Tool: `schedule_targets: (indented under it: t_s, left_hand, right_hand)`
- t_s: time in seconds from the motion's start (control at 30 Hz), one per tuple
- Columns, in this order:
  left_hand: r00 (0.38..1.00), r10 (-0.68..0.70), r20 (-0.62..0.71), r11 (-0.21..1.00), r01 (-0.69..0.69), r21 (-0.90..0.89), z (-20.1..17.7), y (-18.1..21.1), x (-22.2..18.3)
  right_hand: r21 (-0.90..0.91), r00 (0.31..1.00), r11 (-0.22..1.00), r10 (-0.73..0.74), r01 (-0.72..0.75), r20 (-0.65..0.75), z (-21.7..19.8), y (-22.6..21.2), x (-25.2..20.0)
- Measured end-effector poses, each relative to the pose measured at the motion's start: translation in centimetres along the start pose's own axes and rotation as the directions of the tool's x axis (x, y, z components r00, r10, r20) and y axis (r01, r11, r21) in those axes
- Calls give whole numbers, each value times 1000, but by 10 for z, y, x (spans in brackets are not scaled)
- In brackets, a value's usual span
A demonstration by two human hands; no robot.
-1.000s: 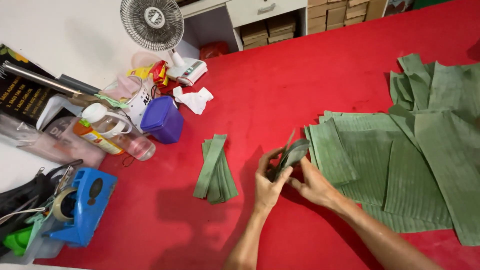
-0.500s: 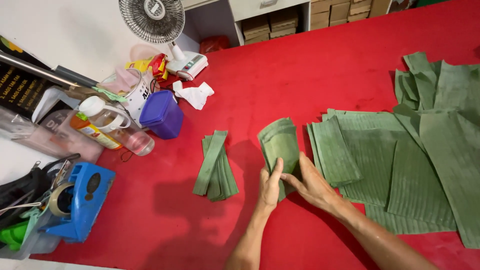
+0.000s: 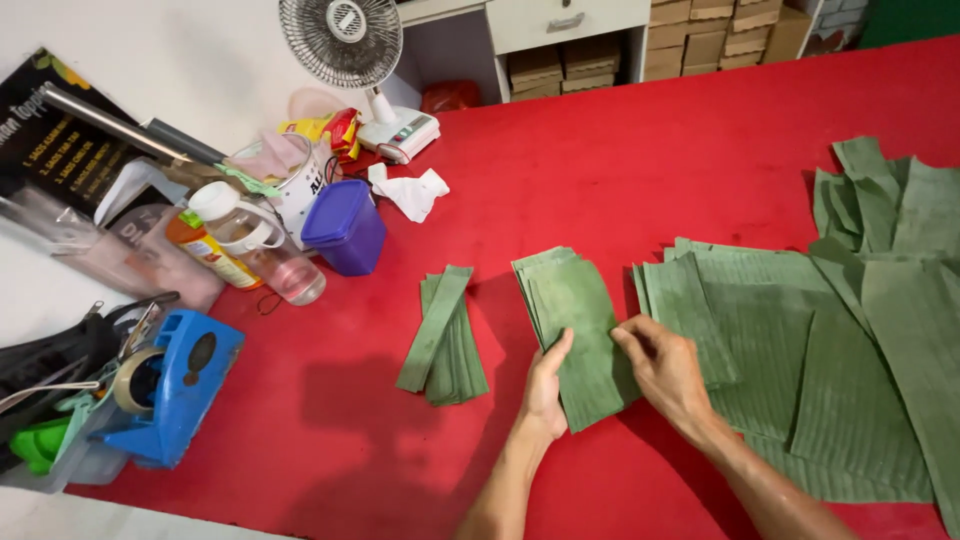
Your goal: Sorting, stacking, and trimming banana leaves on a red table for food packaging.
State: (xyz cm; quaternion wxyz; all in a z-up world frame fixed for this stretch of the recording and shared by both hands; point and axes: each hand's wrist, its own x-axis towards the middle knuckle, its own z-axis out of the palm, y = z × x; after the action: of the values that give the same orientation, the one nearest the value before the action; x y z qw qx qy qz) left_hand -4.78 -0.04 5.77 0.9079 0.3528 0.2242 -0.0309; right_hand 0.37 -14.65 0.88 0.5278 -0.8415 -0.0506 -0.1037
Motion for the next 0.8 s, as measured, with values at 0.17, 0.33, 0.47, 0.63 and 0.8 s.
schedule_targets:
  t_s: [0.17, 0.33, 0.47, 0.63, 0.8]
  left_hand:
    - [991, 84, -108, 996, -83, 17, -44, -18, 52]
    - [978, 209, -2, 973, -208, 96, -28, 4, 24]
    - [927, 356, -121, 911, -316, 264, -50, -5, 48]
    - [928, 357, -112, 910, -318, 266, -45, 0, 45]
    - [915, 370, -163, 921, -338, 193, -28, 33, 17]
  right_hand:
    - [40, 997, 999, -22, 25, -71, -11, 16, 10]
    - [213, 997, 976, -38, 52, -70, -27, 25, 25]
    - [224, 997, 973, -33, 47, -68, -40, 40, 35]
    - [280, 999, 960, -22, 31, -35, -37, 38, 32]
    - [441, 998, 896, 42, -61, 53, -15, 27, 29]
